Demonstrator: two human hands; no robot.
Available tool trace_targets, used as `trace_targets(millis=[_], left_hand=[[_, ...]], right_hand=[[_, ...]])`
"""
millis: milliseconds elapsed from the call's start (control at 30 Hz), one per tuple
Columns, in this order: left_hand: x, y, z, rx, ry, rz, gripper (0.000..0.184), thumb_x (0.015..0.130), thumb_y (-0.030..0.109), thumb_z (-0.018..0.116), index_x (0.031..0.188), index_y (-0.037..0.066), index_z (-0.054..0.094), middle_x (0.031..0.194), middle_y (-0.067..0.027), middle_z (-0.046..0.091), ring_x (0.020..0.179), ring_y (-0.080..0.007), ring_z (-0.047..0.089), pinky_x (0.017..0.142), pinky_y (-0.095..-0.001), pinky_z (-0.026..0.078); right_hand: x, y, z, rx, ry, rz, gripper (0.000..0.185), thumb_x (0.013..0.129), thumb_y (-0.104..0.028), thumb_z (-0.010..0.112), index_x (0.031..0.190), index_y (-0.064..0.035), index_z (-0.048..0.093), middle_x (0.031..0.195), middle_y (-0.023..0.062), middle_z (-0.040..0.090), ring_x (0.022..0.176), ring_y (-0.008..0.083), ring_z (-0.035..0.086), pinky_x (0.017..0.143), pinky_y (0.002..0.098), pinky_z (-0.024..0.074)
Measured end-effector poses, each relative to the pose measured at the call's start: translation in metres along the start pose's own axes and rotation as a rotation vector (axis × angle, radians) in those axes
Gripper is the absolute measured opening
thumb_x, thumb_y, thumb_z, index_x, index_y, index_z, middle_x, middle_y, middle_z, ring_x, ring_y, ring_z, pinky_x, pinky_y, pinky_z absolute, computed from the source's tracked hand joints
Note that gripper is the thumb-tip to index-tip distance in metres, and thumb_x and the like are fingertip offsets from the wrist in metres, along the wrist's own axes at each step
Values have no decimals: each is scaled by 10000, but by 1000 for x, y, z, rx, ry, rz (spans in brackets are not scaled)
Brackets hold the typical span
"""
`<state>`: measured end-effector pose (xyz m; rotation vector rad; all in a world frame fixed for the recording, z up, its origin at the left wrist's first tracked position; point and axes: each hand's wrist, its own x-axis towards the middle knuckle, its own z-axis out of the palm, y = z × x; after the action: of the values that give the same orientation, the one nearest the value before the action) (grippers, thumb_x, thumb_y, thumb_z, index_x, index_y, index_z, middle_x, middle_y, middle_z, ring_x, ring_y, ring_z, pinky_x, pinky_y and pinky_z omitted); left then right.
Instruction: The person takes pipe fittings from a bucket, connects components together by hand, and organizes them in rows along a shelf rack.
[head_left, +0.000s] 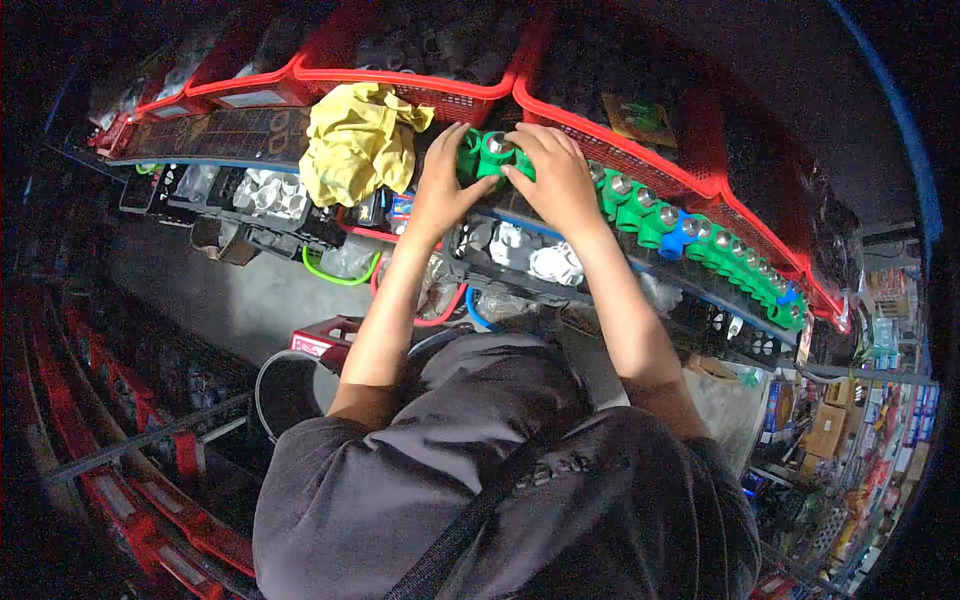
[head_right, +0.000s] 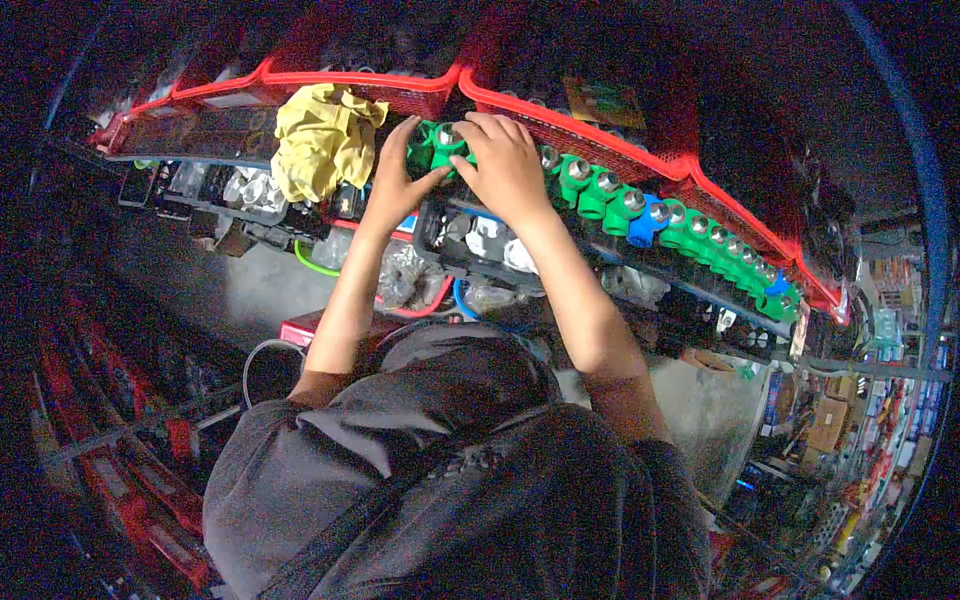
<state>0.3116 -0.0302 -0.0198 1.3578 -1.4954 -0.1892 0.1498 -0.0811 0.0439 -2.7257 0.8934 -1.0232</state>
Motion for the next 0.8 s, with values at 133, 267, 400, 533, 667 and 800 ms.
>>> trace_targets(millis=[133, 267, 400, 533, 667, 800], left_hand=[[3, 1, -5, 98, -35, 52, 674, 664, 231, 718, 1231, 25, 420, 1272, -196, 399, 1193, -354, 369, 1006, -419, 291], [9, 14, -10, 319, 15, 184, 640, 674, 274, 696, 1218, 48, 448, 1253, -157, 420, 1192, -335, 360, 1011, -451, 265], [17, 33, -5, 327, -30, 263, 551, 727, 270, 655, 1209, 74, 473, 1219, -114, 468, 1148, -309, 392, 986, -441, 290], [26, 36, 11, 414, -102, 335, 575, 738, 309, 649, 1234, 93, 454, 1196, -81, 498, 1148, -269, 414, 999, -451, 272], [34, 35, 21, 475, -246, 355, 579, 741, 287, 641, 1249, 92, 443, 1166, -88, 530, 1138, -257, 446, 1010, -475, 260], [36, 27, 25, 416, -208, 426, 524, 708, 198, 648, 1188, 62, 488, 1094, -86, 561, 1072, -254, 491, 975, -466, 309]], right_hand=[[-6, -5, -29, 107, 30, 71, 262, 735, -116, 643, 983, -45, 591, 1021, 106, 591, 984, 282, 544, 853, 360, 429], [-25, -8, -69, 125, 21, 129, 214, 732, -67, 644, 935, -22, 597, 982, 114, 605, 940, 260, 571, 833, 339, 436], [-54, -1, -101, 73, 64, 276, 224, 704, -106, 667, 910, -43, 604, 953, 122, 609, 899, 279, 573, 810, 364, 441], [-82, 17, -100, 36, 115, 357, 213, 712, -120, 667, 906, -57, 605, 950, 126, 609, 896, 295, 571, 804, 369, 441], [-89, 13, -95, 71, 15, 420, 203, 734, -150, 653, 904, -51, 601, 951, 124, 599, 945, 298, 542, 857, 364, 405], [-87, 8, -74, 23, 34, 383, 273, 733, -122, 651, 990, -56, 589, 1064, 110, 558, 1016, 297, 500, 892, 381, 396]])
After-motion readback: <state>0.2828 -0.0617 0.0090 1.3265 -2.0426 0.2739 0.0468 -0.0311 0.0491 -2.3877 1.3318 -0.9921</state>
